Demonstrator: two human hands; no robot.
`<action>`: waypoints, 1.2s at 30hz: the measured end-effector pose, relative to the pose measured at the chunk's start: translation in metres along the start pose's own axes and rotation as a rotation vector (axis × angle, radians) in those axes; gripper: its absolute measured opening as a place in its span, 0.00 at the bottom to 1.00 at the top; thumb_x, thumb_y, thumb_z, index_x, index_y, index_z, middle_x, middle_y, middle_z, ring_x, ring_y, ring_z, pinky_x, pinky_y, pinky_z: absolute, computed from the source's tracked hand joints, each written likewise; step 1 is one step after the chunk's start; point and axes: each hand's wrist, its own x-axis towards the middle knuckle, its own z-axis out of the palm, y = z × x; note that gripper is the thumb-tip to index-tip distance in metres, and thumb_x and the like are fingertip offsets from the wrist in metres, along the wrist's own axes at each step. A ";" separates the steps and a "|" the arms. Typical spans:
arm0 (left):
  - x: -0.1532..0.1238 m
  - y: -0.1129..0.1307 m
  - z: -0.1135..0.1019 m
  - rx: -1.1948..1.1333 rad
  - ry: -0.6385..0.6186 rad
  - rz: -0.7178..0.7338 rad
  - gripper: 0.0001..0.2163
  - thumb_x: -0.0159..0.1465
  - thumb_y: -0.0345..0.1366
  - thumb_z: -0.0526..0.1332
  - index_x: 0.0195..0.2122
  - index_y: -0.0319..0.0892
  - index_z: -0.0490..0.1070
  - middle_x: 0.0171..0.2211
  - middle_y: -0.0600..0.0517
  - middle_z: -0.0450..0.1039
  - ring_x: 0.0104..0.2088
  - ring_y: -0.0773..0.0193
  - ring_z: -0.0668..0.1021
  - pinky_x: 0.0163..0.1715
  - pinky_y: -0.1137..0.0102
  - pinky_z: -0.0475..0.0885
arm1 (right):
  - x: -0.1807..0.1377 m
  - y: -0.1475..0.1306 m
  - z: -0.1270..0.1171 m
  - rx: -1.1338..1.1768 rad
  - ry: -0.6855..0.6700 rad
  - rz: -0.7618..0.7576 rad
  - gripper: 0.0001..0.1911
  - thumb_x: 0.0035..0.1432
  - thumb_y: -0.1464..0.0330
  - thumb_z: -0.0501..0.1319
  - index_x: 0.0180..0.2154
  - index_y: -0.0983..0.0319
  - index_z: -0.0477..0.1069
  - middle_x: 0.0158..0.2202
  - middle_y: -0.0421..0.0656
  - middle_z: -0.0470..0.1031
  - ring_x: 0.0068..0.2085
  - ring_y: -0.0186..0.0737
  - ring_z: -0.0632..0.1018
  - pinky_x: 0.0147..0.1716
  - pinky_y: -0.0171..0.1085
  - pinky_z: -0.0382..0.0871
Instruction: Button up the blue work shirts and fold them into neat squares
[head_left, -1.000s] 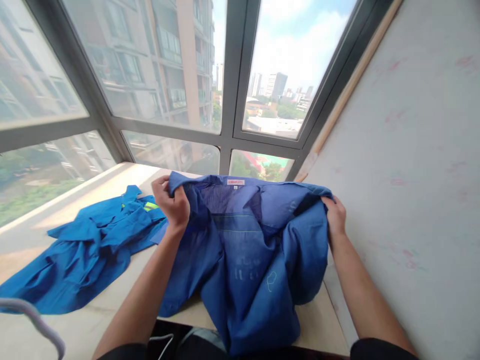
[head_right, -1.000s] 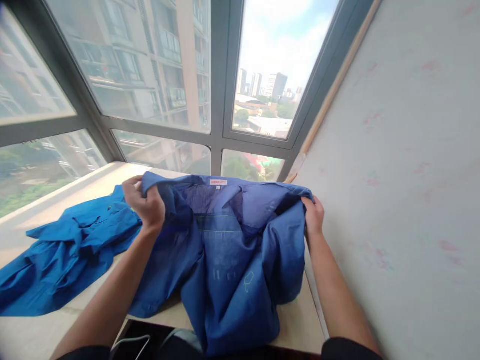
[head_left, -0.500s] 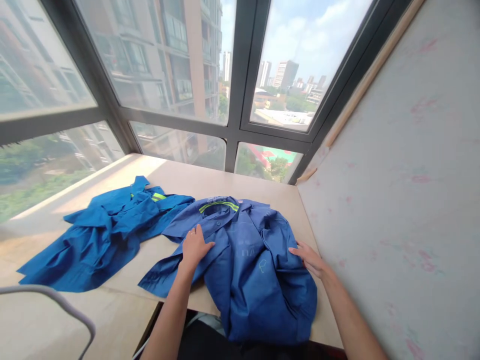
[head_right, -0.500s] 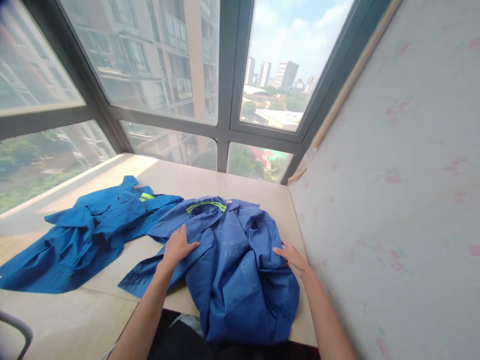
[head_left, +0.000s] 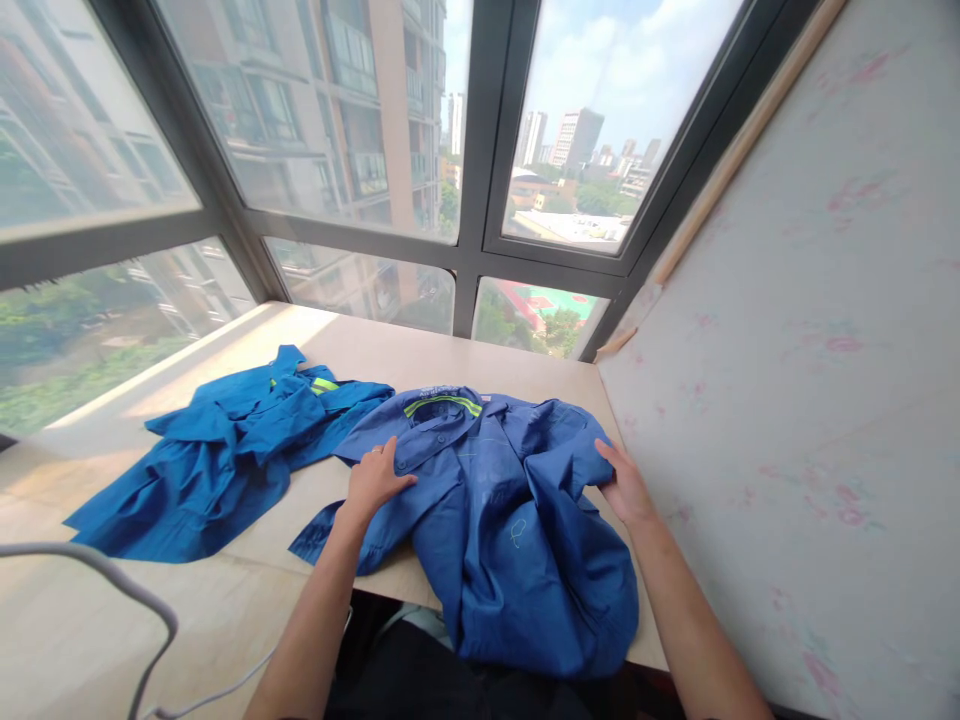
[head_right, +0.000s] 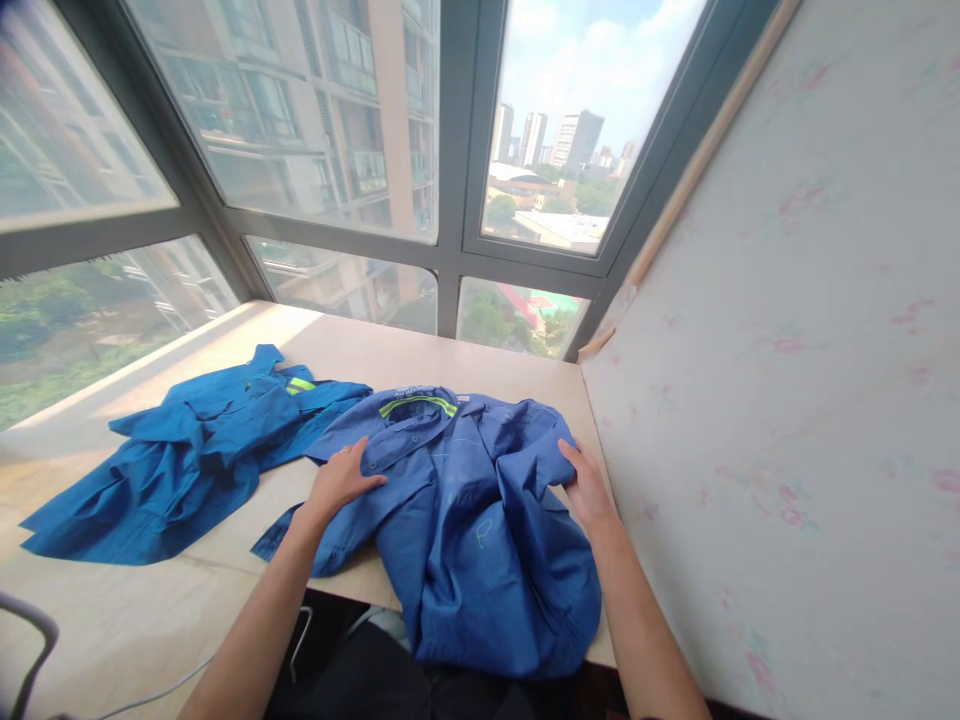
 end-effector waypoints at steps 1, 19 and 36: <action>-0.003 -0.001 0.003 0.008 -0.045 -0.037 0.31 0.59 0.47 0.63 0.61 0.38 0.63 0.53 0.36 0.72 0.51 0.45 0.76 0.45 0.61 0.71 | -0.007 -0.002 0.006 -0.029 -0.113 -0.026 0.22 0.50 0.60 0.70 0.46 0.59 0.73 0.42 0.43 0.81 0.42 0.42 0.80 0.42 0.36 0.75; -0.060 0.009 -0.042 -1.393 -0.157 -0.225 0.16 0.52 0.50 0.65 0.24 0.43 0.65 0.14 0.61 0.61 0.13 0.71 0.64 0.14 0.74 0.59 | -0.037 0.043 -0.013 -0.932 -0.136 -0.144 0.16 0.52 0.53 0.62 0.26 0.59 0.75 0.29 0.47 0.80 0.38 0.54 0.79 0.44 0.47 0.71; -0.071 0.054 -0.031 -0.998 -0.339 0.024 0.20 0.63 0.53 0.55 0.44 0.40 0.71 0.33 0.46 0.80 0.20 0.63 0.77 0.26 0.69 0.71 | -0.059 0.002 0.011 -0.311 -0.418 0.289 0.30 0.56 0.57 0.65 0.58 0.61 0.64 0.44 0.51 0.79 0.35 0.42 0.83 0.37 0.41 0.78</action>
